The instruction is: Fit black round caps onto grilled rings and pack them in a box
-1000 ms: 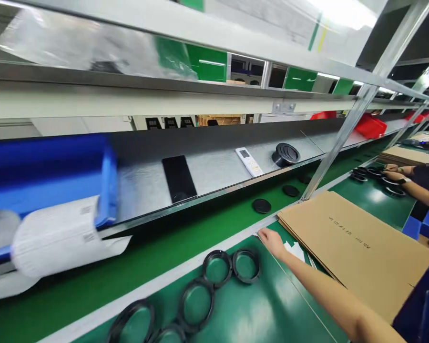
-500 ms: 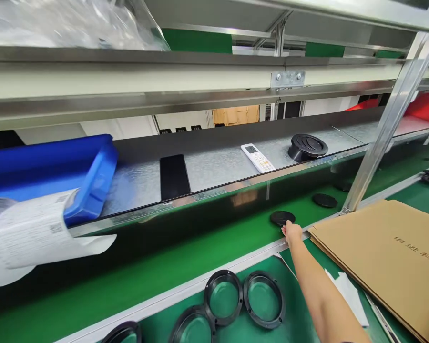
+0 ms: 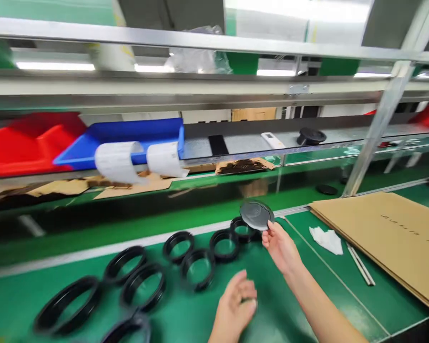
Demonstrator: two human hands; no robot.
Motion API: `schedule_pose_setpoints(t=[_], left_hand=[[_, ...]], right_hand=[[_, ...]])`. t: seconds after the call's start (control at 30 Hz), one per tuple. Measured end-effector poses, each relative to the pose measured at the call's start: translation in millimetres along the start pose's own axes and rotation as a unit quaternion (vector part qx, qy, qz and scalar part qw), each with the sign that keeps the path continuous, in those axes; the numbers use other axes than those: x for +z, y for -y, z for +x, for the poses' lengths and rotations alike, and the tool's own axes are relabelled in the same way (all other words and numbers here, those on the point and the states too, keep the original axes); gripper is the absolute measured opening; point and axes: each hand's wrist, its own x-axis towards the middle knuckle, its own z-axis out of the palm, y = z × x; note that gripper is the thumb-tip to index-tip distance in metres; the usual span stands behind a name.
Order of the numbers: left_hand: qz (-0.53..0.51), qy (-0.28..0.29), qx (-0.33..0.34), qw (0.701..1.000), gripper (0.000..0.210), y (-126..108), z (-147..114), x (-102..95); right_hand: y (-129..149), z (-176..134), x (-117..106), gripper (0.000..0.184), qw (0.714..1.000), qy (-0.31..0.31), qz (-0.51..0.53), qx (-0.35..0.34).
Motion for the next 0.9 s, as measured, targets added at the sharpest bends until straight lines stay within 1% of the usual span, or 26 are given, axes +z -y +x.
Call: schedule_pose_setpoints(t=[0.03,0.07,0.1,0.17,0.2,0.23,0.27,0.3,0.33,0.37,0.4,0.43,0.47,0.5,0.53,0.57,0.6,0.63,0.67,0.73,0.8,0.83,0.87,0.9], left_hand=[[-0.118,-0.027,0.024,0.992,0.078,-14,0,0.0],[-0.206,-0.033,0.047,0.977,0.096,-28,-2,-1.4],[-0.271,-0.034,0.053,0.96,0.104,-41,-6,-3.8],[-0.357,-0.023,0.013,0.934,0.104,-62,-17,-10.3],[-0.389,-0.019,-0.01,0.921,0.1,-69,-24,-14.0],[-0.417,-0.021,-0.026,0.908,0.095,-74,-32,-17.6],[-0.437,-0.027,-0.03,0.899,0.091,-77,-39,-21.2],[-0.449,-0.037,-0.024,0.892,0.087,-79,-46,-24.4],[-0.453,-0.047,-0.017,0.89,0.082,-80,-53,-27.1],[-0.45,-0.056,-0.012,0.891,0.078,-81,-59,-28.9],[-0.445,-0.061,-0.011,0.893,0.076,-82,-64,-29.6],[-0.441,-0.062,-0.011,0.895,0.076,-82,-68,-29.2],[-0.44,-0.059,-0.01,0.896,0.076,-83,-72,-27.6],[-0.441,-0.054,-0.009,0.896,0.077,-83,-74,-25.1],[-0.443,-0.049,-0.008,0.895,0.078,-82,-77,-21.9],[-0.446,-0.045,-0.009,0.894,0.079,-82,-78,-18.6],[-0.448,-0.041,-0.012,0.893,0.079,-81,-79,-15.3],[-0.449,-0.038,-0.017,0.892,0.079,-79,-79,-12.4],[-0.448,-0.032,-0.025,0.893,0.078,-78,-79,-9.8],[-0.445,-0.017,-0.047,0.894,0.075,-73,-75,-5.8],[-0.444,-0.003,-0.075,0.893,0.074,-68,-69,-2.1],[-0.446,0.002,-0.089,0.891,0.075,-66,-64,0.1],[-0.449,0.008,-0.102,0.888,0.076,-64,-58,2.6],[-0.453,0.015,-0.114,0.884,0.078,-63,-52,5.3]], right_hand=[[-13,-34,4,0.035,0.999,0.035,0.021,0.028],[-26,-66,8,0.034,0.995,0.064,0.036,0.062],[-39,-95,12,0.034,0.991,0.085,0.04,0.099],[-61,-143,19,0.04,0.979,0.12,0.015,0.166],[-69,-160,22,0.044,0.97,0.146,-0.01,0.195],[-73,-174,24,0.048,0.955,0.187,-0.048,0.227],[-74,-183,25,0.052,0.929,0.245,-0.101,0.26],[-70,-189,26,0.056,0.892,0.31,-0.164,0.285],[-63,-191,26,0.058,0.855,0.366,-0.229,0.287],[-54,-190,26,0.058,0.831,0.401,-0.289,0.256],[-43,-186,26,0.055,0.824,0.412,-0.34,0.188],[-33,-181,25,0.05,0.83,0.398,-0.382,0.088],[-25,-173,24,0.045,0.833,0.366,-0.413,-0.025],[-19,-165,23,0.04,0.825,0.332,-0.439,-0.131],[-18,-156,22,0.037,0.804,0.309,-0.462,-0.212],[-19,-149,20,0.036,0.778,0.299,-0.484,-0.265],[-23,-142,17,0.036,0.757,0.298,-0.504,-0.292],[-28,-136,14,0.036,0.741,0.302,-0.519,-0.3],[-33,-131,10,0.037,0.732,0.309,-0.53,-0.295],[-41,-125,2,0.037,0.728,0.326,-0.54,-0.268],[-41,-122,-6,0.039,0.737,0.333,-0.534,-0.246],[-38,-120,-10,0.04,0.748,0.331,-0.522,-0.241],[-35,-118,-14,0.041,0.768,0.324,-0.501,-0.234],[-30,-115,-17,0.041,0.793,0.314,-0.473,-0.222]])
